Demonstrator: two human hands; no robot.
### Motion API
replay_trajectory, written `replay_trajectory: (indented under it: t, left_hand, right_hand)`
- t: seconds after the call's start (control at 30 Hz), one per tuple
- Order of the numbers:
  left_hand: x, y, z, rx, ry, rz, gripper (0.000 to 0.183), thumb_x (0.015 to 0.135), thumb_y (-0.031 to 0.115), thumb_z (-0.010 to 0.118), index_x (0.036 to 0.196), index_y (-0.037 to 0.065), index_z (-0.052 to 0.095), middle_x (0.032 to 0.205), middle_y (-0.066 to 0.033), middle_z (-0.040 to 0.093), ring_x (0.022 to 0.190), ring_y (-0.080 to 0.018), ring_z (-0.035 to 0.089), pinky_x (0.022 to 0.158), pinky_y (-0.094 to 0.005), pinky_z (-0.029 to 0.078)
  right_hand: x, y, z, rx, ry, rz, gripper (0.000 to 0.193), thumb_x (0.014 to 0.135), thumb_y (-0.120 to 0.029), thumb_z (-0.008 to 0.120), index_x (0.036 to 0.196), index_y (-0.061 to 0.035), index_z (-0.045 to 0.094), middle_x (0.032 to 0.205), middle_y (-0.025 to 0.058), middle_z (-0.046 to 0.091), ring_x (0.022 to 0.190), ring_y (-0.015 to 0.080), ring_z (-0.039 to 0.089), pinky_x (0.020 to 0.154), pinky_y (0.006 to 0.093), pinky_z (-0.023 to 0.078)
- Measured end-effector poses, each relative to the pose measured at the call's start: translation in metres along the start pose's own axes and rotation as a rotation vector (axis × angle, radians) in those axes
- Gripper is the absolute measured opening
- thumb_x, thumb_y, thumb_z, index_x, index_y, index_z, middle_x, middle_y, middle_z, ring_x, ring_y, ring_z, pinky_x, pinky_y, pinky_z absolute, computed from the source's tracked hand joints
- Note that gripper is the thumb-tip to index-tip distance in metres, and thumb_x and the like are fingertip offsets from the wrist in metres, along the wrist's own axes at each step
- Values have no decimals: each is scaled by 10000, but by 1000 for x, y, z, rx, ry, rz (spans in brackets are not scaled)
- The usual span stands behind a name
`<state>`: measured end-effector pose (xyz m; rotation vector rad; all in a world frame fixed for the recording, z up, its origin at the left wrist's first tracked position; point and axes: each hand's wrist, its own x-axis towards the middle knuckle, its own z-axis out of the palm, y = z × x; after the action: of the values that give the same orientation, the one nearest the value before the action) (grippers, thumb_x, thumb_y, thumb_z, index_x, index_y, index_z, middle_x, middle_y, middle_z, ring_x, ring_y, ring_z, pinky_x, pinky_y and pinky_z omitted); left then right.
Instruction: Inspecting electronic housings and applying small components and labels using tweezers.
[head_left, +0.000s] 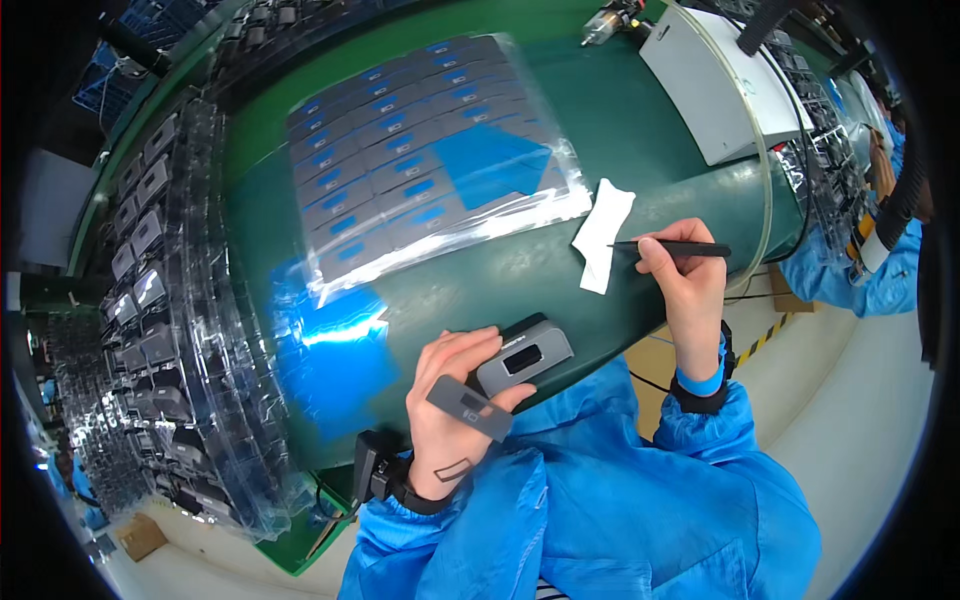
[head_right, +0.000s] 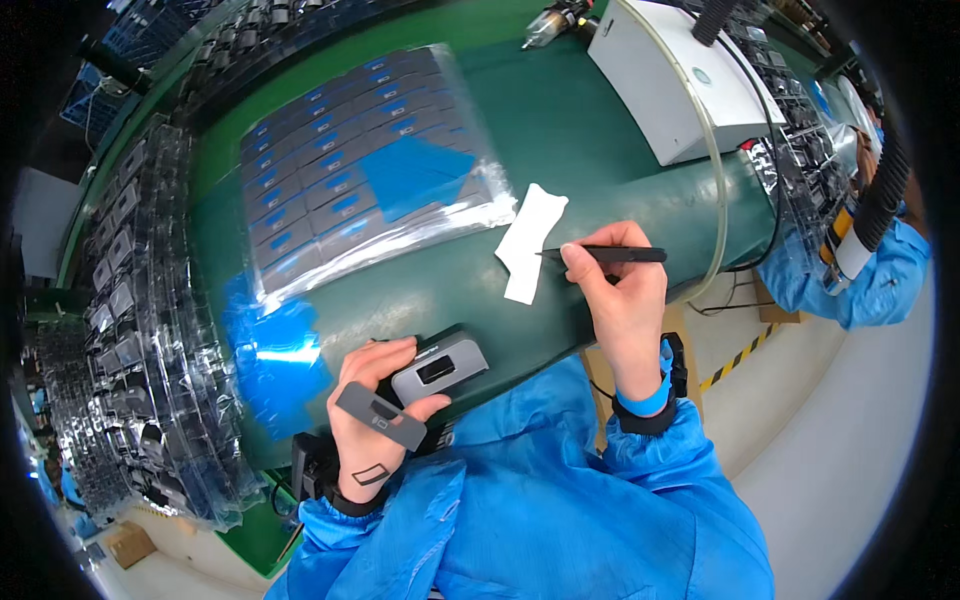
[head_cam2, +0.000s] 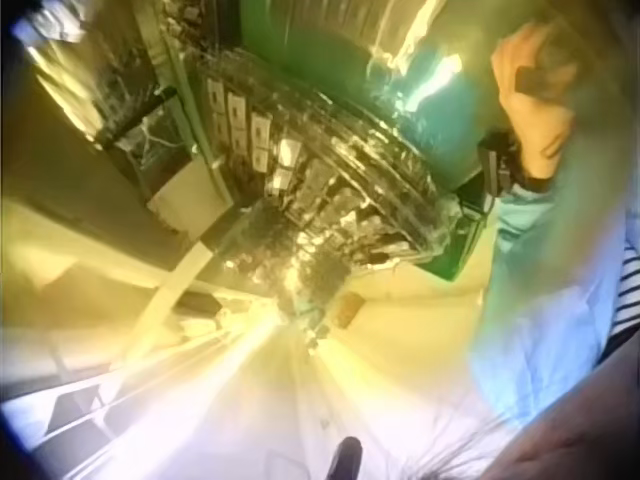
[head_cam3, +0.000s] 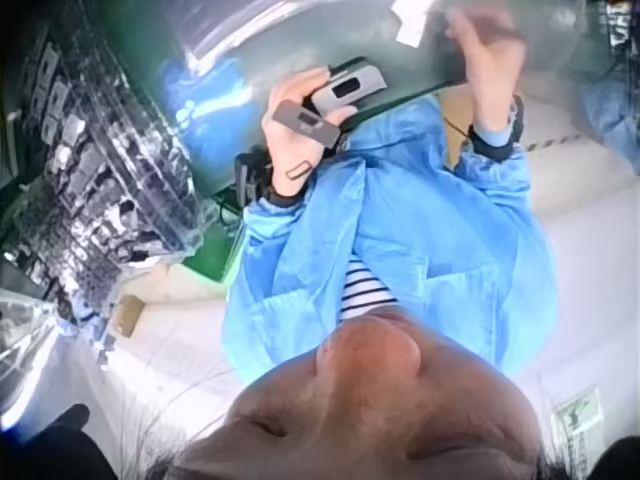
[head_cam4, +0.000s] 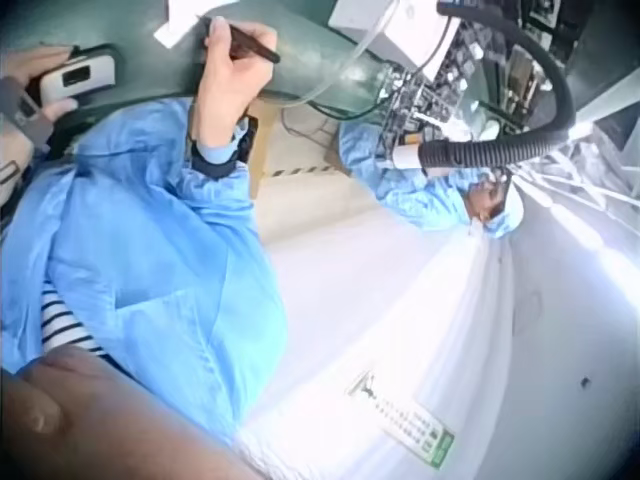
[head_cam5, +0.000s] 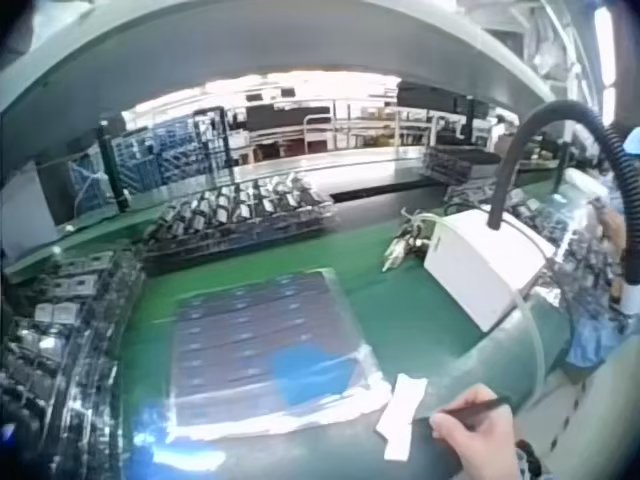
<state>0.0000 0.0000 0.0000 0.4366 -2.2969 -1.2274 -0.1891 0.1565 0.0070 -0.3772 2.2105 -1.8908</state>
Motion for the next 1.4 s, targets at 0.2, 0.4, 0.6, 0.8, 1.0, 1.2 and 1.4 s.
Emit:
replay_trajectory:
  t: [0.2, 0.4, 0.6, 0.8, 1.0, 1.2, 1.4]
  left_hand:
    - [1, -3, -7, 6, -3, 21, 474, 575, 180, 846, 955, 5, 624, 1007, -147, 646, 958, -298, 600, 927, -431, 419]
    - [0, -2, -5, -2, 3, 26, 478, 572, 185, 847, 952, 0, 624, 1009, -149, 646, 955, -300, 600, 921, -423, 419]
    - [0, -2, -4, 9, 14, 40, 475, 578, 196, 844, 954, 4, 625, 1004, -146, 649, 955, -297, 603, 913, -416, 422]
    - [1, -3, -5, -5, 2, 34, 483, 565, 160, 842, 978, 30, 628, 1020, -126, 642, 954, -308, 596, 922, -437, 438]
    - [0, -5, -5, -44, 3, 47, 481, 581, 206, 839, 970, 27, 621, 1015, -129, 650, 960, -302, 602, 906, -430, 432]
    - [-1, -6, -6, -76, 3, 28, 491, 569, 203, 844, 969, 26, 622, 1020, -128, 649, 968, -305, 600, 920, -430, 428]
    - [-1, -7, -6, -97, -2, 10, 487, 570, 200, 845, 970, 24, 631, 1026, -128, 650, 965, -297, 603, 926, -428, 428]
  right_hand:
    - [-6, -4, 6, 118, 17, -117, 134, 811, -21, 641, 841, -1, 512, 850, 133, 649, 691, 126, 597, 648, 233, 477]
    - [-27, -26, -9, 242, 43, -201, 166, 782, 65, 587, 855, -13, 461, 830, 184, 635, 700, 172, 601, 654, 257, 484]
    - [-40, -35, -13, 295, -159, -228, 215, 734, 62, 641, 833, -13, 465, 790, 198, 642, 697, 164, 565, 616, 260, 453]
    - [-45, -24, 6, 31, -441, -417, 238, 670, -1, 753, 773, -55, 546, 821, 99, 698, 711, 174, 599, 687, 304, 396]
    - [-44, -23, 21, 5, -527, -502, 218, 658, -23, 766, 736, -59, 566, 799, 67, 699, 702, 170, 644, 712, 307, 400]
    - [-44, -19, 37, -27, -589, -501, 169, 670, -57, 763, 702, -68, 597, 797, 54, 699, 730, 166, 659, 707, 300, 395]
    - [-43, -13, 40, -102, -576, -578, 238, 684, -104, 777, 731, -81, 544, 795, 107, 699, 675, 149, 643, 671, 311, 364]
